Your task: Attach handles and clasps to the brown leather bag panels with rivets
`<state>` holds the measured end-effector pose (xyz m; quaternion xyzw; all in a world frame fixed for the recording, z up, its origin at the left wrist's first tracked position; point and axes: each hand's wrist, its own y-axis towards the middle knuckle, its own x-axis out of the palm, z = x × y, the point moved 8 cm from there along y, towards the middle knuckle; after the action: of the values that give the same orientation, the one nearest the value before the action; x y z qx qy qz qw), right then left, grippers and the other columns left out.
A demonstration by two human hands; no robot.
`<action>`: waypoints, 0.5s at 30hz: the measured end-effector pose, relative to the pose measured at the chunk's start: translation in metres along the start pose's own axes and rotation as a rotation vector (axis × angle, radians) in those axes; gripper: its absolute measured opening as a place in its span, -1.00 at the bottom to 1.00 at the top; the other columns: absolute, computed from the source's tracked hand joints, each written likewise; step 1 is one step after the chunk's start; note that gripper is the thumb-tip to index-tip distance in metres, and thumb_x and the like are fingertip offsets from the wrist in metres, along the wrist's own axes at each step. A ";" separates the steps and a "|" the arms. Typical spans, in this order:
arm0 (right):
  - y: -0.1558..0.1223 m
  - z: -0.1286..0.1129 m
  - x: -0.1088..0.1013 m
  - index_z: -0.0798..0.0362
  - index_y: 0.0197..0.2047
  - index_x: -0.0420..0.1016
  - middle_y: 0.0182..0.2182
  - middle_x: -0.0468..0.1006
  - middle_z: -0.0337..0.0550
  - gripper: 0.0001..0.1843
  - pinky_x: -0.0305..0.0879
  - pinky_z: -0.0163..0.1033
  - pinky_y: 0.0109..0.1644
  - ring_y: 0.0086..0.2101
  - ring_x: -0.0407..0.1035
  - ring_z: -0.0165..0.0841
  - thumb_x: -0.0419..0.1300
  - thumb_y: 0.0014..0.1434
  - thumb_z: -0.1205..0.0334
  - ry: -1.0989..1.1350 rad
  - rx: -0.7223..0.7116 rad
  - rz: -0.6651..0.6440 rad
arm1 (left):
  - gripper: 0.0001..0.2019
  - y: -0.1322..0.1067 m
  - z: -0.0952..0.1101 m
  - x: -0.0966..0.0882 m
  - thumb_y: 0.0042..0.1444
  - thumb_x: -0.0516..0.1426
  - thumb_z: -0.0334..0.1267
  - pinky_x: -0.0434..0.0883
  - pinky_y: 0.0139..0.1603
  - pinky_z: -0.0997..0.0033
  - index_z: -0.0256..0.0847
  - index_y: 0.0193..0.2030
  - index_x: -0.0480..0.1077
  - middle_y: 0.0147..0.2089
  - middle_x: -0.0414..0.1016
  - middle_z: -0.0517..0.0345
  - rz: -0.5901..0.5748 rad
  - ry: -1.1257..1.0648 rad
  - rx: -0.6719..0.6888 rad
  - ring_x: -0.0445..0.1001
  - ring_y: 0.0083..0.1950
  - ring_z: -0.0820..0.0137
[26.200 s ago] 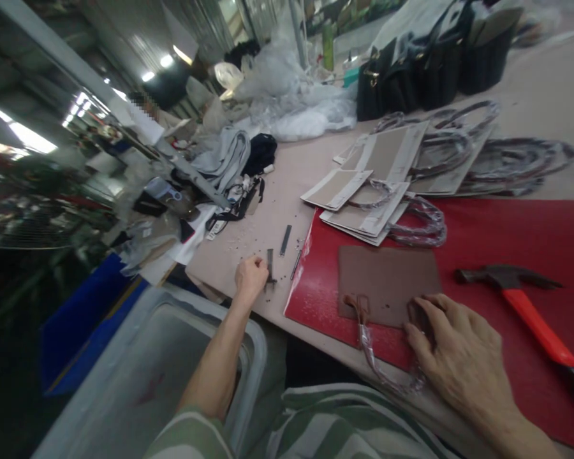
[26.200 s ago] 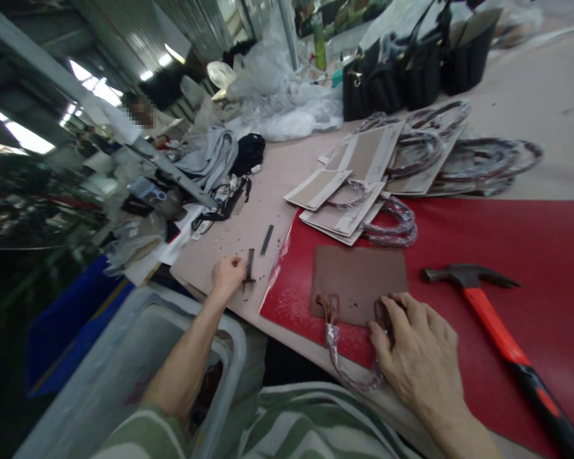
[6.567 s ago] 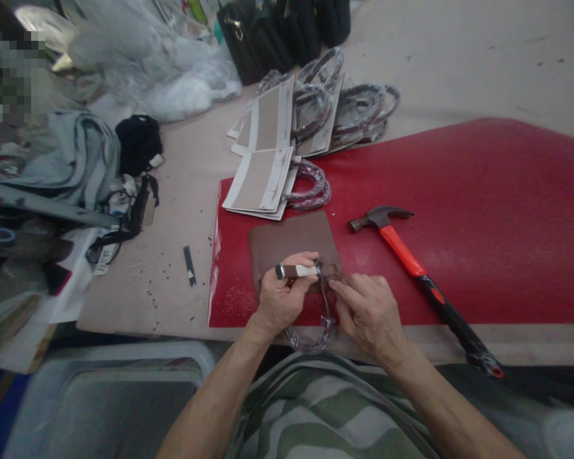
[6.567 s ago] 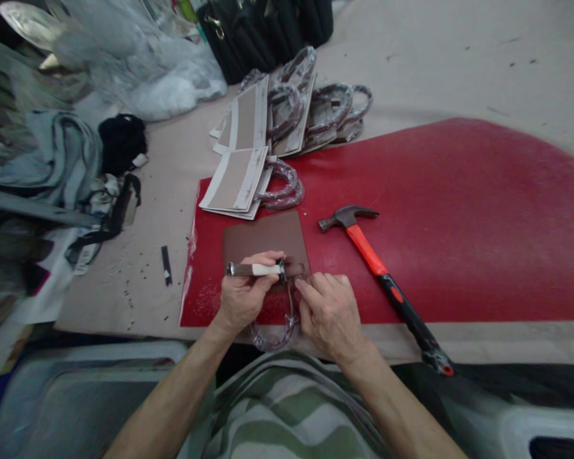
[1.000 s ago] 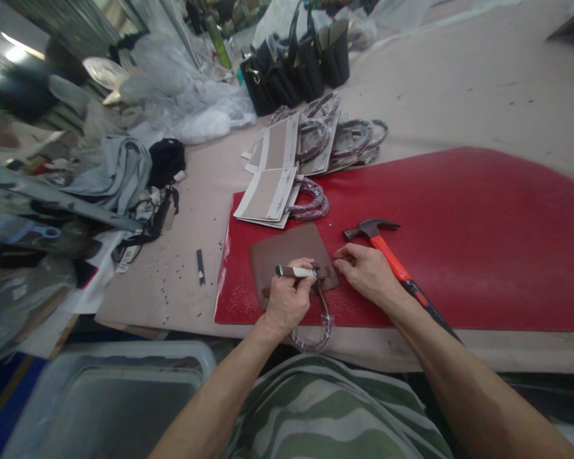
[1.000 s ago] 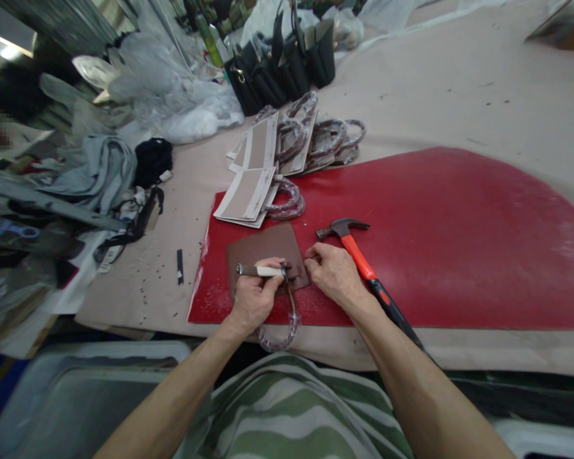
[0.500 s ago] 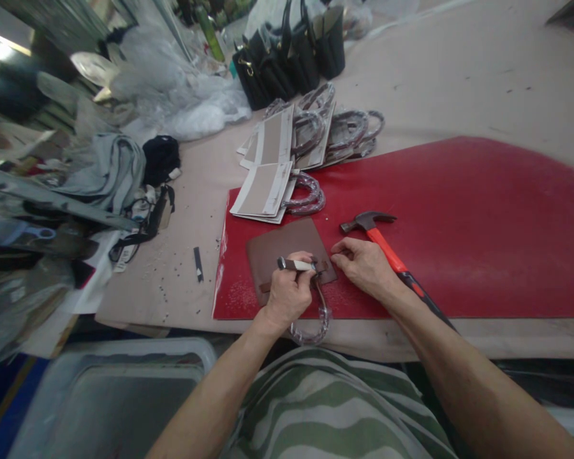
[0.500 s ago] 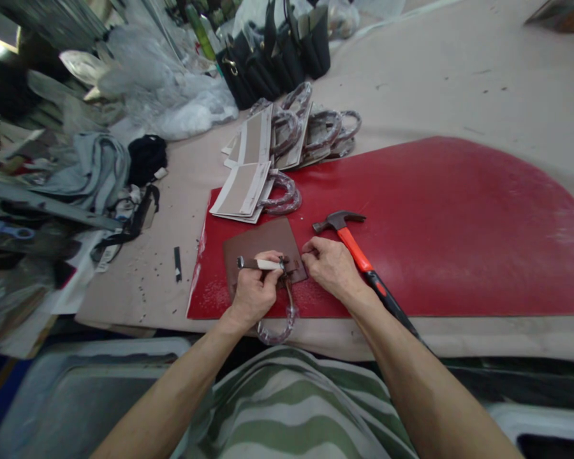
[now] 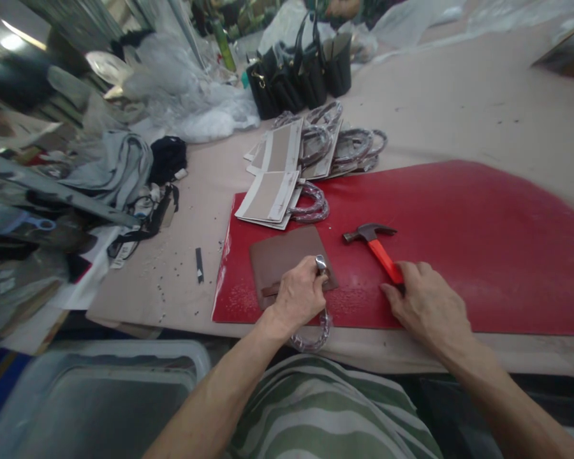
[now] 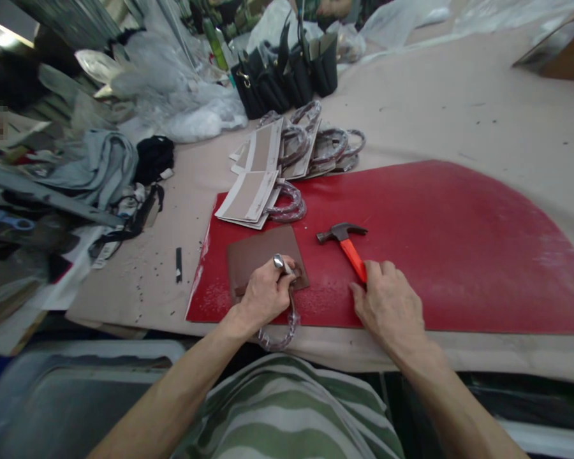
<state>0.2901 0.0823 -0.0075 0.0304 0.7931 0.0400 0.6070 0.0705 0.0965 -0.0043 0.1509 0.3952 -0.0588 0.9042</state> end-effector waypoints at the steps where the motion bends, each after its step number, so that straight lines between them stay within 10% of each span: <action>1: -0.001 0.008 0.003 0.04 -0.23 0.40 -0.30 0.45 0.03 -0.84 0.18 -0.15 -0.36 -0.34 0.34 -0.16 0.13 0.20 0.13 0.032 0.038 -0.041 | -0.83 0.002 0.002 0.001 0.15 0.13 -0.49 0.51 -0.11 0.26 -0.13 -0.18 0.36 -0.16 0.57 0.04 -0.013 0.003 -0.001 0.58 -0.16 0.21; 9: -0.021 0.001 0.033 -0.03 -0.34 0.26 -0.53 0.28 -0.33 -0.72 0.11 -0.33 -0.59 -0.63 0.08 -0.48 0.24 -0.04 0.04 1.218 0.629 -0.679 | -0.80 0.006 0.005 0.004 0.12 0.11 -0.55 0.46 -0.17 0.31 -0.15 -0.23 0.37 -0.19 0.56 0.04 -0.019 -0.063 -0.002 0.55 -0.20 0.24; 15: -0.011 -0.017 -0.068 -0.11 -0.41 0.24 -0.61 0.27 -0.26 -0.55 0.06 -0.26 -0.62 -0.64 0.15 -0.37 0.02 0.22 -0.30 0.772 0.268 -0.154 | -0.80 -0.001 -0.008 0.009 0.13 0.11 -0.53 0.46 -0.08 0.31 -0.15 -0.21 0.38 -0.21 0.55 0.09 0.048 -0.203 -0.009 0.55 -0.16 0.26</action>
<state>0.2916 0.0644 0.0615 0.0325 0.9607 -0.1009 0.2567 0.0707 0.0981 -0.0169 0.1498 0.2983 -0.0502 0.9413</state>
